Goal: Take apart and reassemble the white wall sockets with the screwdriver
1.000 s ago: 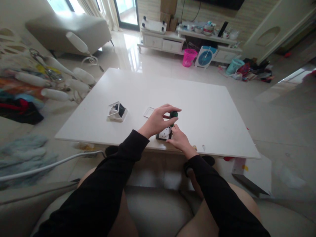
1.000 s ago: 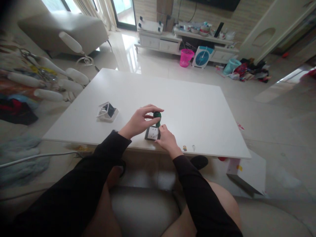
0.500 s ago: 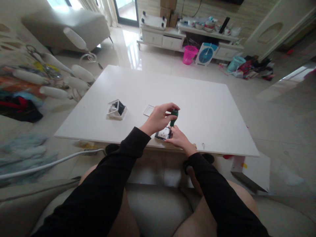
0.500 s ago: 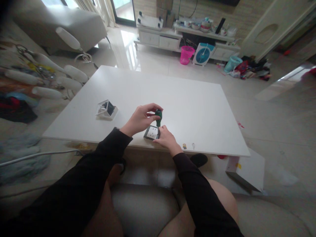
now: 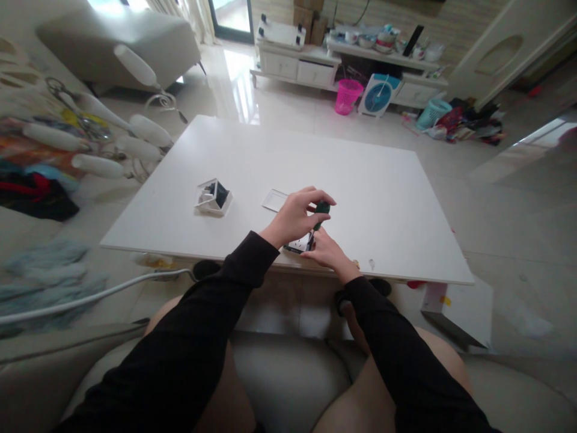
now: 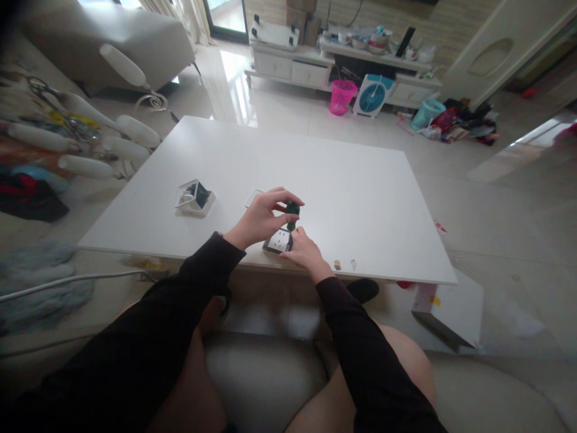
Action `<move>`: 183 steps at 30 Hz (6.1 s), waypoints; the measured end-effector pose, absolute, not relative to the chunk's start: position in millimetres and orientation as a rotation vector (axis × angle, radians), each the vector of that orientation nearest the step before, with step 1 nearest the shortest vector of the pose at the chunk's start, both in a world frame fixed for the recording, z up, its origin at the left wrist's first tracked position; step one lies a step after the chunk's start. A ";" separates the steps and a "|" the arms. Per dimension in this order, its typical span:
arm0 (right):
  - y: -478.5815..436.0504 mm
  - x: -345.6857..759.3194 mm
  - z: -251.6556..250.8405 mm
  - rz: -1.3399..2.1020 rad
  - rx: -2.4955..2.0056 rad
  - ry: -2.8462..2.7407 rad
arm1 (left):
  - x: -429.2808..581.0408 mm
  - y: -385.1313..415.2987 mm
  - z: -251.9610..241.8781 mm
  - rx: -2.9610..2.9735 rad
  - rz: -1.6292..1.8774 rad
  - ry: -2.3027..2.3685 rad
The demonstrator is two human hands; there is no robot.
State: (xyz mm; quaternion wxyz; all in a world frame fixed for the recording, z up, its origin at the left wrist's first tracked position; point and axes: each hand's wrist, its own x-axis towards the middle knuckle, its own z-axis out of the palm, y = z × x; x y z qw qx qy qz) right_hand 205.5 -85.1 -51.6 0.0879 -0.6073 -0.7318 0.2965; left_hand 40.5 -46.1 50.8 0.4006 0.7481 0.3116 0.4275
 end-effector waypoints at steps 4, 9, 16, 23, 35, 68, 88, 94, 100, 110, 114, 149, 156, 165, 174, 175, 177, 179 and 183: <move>-84.9 205.9 -53.3 0.890 -1.792 -2.185 | 37.7 -46.4 52.7 1.886 1.011 0.740; -86.5 204.7 -51.6 0.863 -1.846 -2.183 | 39.4 -47.8 49.6 1.902 1.082 0.786; -86.8 204.4 -50.1 0.864 -1.853 -2.177 | 42.4 -44.3 46.6 1.906 1.186 0.860; -86.9 203.8 -50.7 0.877 -1.850 -2.172 | 37.4 -37.5 44.7 1.725 1.126 0.702; -86.1 205.4 -51.6 0.890 -1.829 -2.166 | 41.8 -42.0 44.5 1.795 1.142 0.814; -91.8 204.7 -19.5 0.589 -1.923 -2.296 | -14.0 -11.3 22.8 1.574 1.421 1.381; -93.5 201.6 -13.0 0.583 -1.938 -2.316 | -6.8 -13.4 20.9 1.627 1.307 1.363; -92.5 202.2 -14.0 0.595 -1.934 -2.314 | -7.1 -14.1 23.1 1.625 1.326 1.333; -92.5 201.7 -14.5 0.584 -1.935 -2.319 | -10.5 -14.6 31.9 1.590 1.451 1.368; -87.3 200.1 -23.9 0.660 -1.785 -2.214 | -11.1 -12.4 38.0 1.530 1.630 1.326; -86.9 192.3 -24.6 0.879 -1.666 -1.965 | -6.7 -10.9 39.3 1.511 1.685 1.265; -84.4 184.6 -37.5 1.063 -1.367 -1.198 | 1.0 -2.5 21.3 1.257 1.791 0.938; -84.4 184.9 -37.4 1.056 -1.387 -1.215 | 1.7 -4.1 23.5 1.287 1.778 0.924; -84.2 185.2 -37.0 1.015 -1.436 -1.231 | 2.9 -5.4 26.9 1.305 1.774 0.947; -83.9 185.7 -37.8 1.000 -1.451 -1.226 | 2.3 -4.4 24.0 1.306 1.784 0.956; -83.9 185.6 -37.7 1.002 -1.452 -1.228 | 2.3 -4.6 24.0 1.307 1.781 0.960; -83.8 185.6 -37.5 0.994 -1.463 -1.236 | 2.5 -4.9 24.1 1.307 1.774 0.963; -83.8 185.6 -37.3 0.985 -1.471 -1.241 | 2.9 -5.4 24.3 1.308 1.770 0.961; -84.1 185.7 -37.3 0.984 -1.471 -1.241 | 3.9 -6.5 25.1 1.303 1.770 0.963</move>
